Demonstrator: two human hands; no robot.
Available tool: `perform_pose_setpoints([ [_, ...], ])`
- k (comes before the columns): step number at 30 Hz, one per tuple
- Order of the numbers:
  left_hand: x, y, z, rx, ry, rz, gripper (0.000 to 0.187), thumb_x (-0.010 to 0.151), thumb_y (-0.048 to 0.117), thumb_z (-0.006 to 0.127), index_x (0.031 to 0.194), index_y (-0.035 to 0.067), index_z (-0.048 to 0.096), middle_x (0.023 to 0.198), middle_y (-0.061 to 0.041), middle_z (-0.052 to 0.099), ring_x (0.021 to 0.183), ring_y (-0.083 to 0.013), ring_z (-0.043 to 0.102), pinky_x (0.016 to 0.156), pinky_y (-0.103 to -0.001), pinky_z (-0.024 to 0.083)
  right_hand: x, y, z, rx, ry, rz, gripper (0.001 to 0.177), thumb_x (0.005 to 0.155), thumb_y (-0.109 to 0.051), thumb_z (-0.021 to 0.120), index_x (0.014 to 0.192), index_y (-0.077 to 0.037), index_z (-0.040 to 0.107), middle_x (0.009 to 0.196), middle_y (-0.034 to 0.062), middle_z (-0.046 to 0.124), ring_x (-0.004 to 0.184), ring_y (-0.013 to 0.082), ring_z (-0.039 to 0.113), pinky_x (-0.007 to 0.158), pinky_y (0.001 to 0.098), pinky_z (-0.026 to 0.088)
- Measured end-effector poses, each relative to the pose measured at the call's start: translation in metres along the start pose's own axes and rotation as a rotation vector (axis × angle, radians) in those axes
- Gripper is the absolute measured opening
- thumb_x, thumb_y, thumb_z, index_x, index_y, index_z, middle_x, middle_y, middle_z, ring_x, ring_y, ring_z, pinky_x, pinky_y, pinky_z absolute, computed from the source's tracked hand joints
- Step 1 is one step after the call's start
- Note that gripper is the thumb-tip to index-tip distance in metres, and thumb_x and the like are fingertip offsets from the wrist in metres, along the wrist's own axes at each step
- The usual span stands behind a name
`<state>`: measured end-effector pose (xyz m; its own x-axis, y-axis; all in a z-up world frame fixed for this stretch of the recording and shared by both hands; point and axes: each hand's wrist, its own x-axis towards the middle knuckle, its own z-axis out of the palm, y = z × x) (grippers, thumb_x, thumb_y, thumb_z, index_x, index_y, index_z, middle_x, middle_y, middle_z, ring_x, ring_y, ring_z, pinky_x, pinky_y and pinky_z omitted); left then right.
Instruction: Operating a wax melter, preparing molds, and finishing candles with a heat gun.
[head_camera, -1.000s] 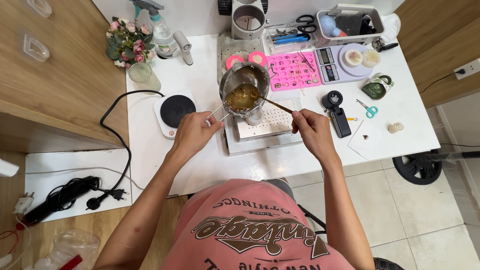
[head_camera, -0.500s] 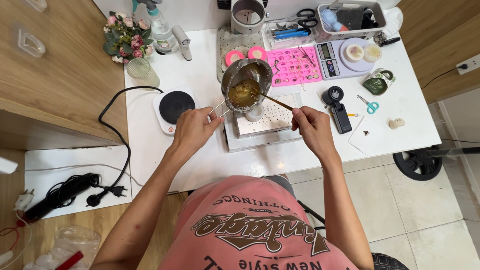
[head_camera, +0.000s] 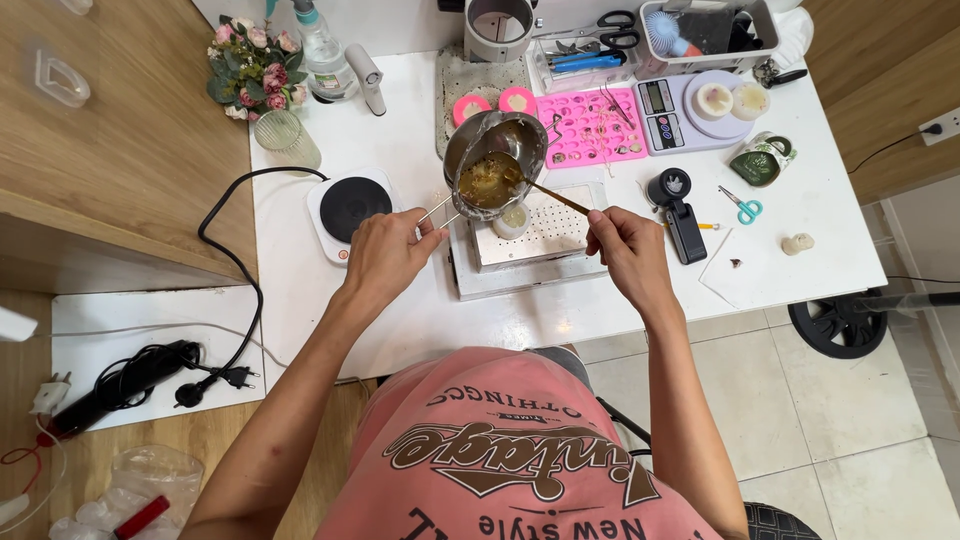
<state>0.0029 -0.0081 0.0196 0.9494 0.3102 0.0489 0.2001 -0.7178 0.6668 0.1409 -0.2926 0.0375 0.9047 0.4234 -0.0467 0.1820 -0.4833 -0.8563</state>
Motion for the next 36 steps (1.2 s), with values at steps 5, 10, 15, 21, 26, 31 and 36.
perform_pose_setpoints([
  [5, -0.0003, -0.0004, 0.0005, 0.01, 0.001, 0.012, 0.03, 0.092, 0.03, 0.073, 0.077, 0.004, 0.069, 0.047, -0.011, 0.054, 0.044, -0.0306, 0.054, 0.053, -0.046, 0.042, -0.0005, 0.0015, -0.0012, 0.01, 0.007, -0.009, 0.043, 0.104, -0.032, 0.058, 0.076, -0.002, 0.068, 0.061, 0.0018, 0.063, 0.054, 0.0066, 0.047, 0.049, 0.0269, 0.036],
  [10, -0.0008, -0.0009, 0.001, 0.019, 0.014, 0.029, 0.03, 0.092, 0.03, 0.073, 0.078, 0.004, 0.069, 0.046, -0.009, 0.054, 0.045, -0.0298, 0.054, 0.053, -0.045, 0.042, 0.0001, 0.0059, -0.0019, 0.022, 0.0, -0.008, 0.043, 0.105, -0.032, 0.058, 0.076, -0.002, 0.067, 0.063, 0.0023, 0.063, 0.055, 0.0068, 0.048, 0.05, 0.0267, 0.037],
  [15, -0.0006, -0.0005, 0.0016, 0.022, 0.007, 0.02, 0.031, 0.093, 0.031, 0.072, 0.078, 0.004, 0.069, 0.046, -0.01, 0.054, 0.045, -0.0303, 0.055, 0.054, -0.045, 0.043, 0.0005, 0.0065, -0.0011, 0.019, -0.001, -0.015, 0.043, 0.105, -0.032, 0.058, 0.076, -0.001, 0.067, 0.063, 0.0025, 0.063, 0.056, 0.0069, 0.047, 0.05, 0.0269, 0.037],
  [21, -0.0009, 0.0001, 0.0007, 0.044, 0.026, 0.046, 0.032, 0.093, 0.032, 0.072, 0.078, 0.004, 0.068, 0.045, -0.01, 0.053, 0.046, -0.0306, 0.056, 0.055, -0.045, 0.044, -0.001, 0.0037, -0.0003, -0.002, 0.002, -0.006, 0.043, 0.105, -0.033, 0.058, 0.076, -0.001, 0.068, 0.062, 0.0027, 0.064, 0.055, 0.0071, 0.048, 0.049, 0.0271, 0.037],
  [26, -0.0013, 0.003, -0.0013, 0.031, 0.015, 0.03, 0.032, 0.093, 0.032, 0.071, 0.079, 0.004, 0.069, 0.046, -0.01, 0.054, 0.045, -0.0309, 0.055, 0.055, -0.045, 0.044, -0.0002, 0.0089, 0.0002, 0.025, -0.001, -0.021, 0.044, 0.105, -0.033, 0.058, 0.077, -0.001, 0.068, 0.063, 0.0028, 0.064, 0.055, 0.0068, 0.049, 0.05, 0.0263, 0.038],
  [31, -0.0014, 0.0031, -0.0008, 0.024, 0.009, 0.02, 0.031, 0.093, 0.032, 0.071, 0.079, 0.004, 0.069, 0.046, -0.009, 0.053, 0.044, -0.0303, 0.055, 0.054, -0.046, 0.043, -0.0009, 0.0064, 0.0002, 0.021, 0.003, -0.012, 0.043, 0.105, -0.034, 0.059, 0.078, -0.001, 0.068, 0.062, 0.0027, 0.064, 0.055, 0.0069, 0.049, 0.05, 0.0265, 0.038],
  [36, -0.0016, 0.0032, -0.0009, 0.022, 0.017, 0.035, 0.032, 0.093, 0.033, 0.072, 0.079, 0.004, 0.069, 0.045, -0.01, 0.053, 0.043, -0.0297, 0.054, 0.054, -0.045, 0.043, -0.0008, 0.0079, 0.0014, 0.017, 0.007, -0.019, 0.044, 0.105, -0.032, 0.058, 0.076, 0.0, 0.067, 0.062, 0.0034, 0.064, 0.055, 0.0077, 0.048, 0.05, 0.0272, 0.037],
])
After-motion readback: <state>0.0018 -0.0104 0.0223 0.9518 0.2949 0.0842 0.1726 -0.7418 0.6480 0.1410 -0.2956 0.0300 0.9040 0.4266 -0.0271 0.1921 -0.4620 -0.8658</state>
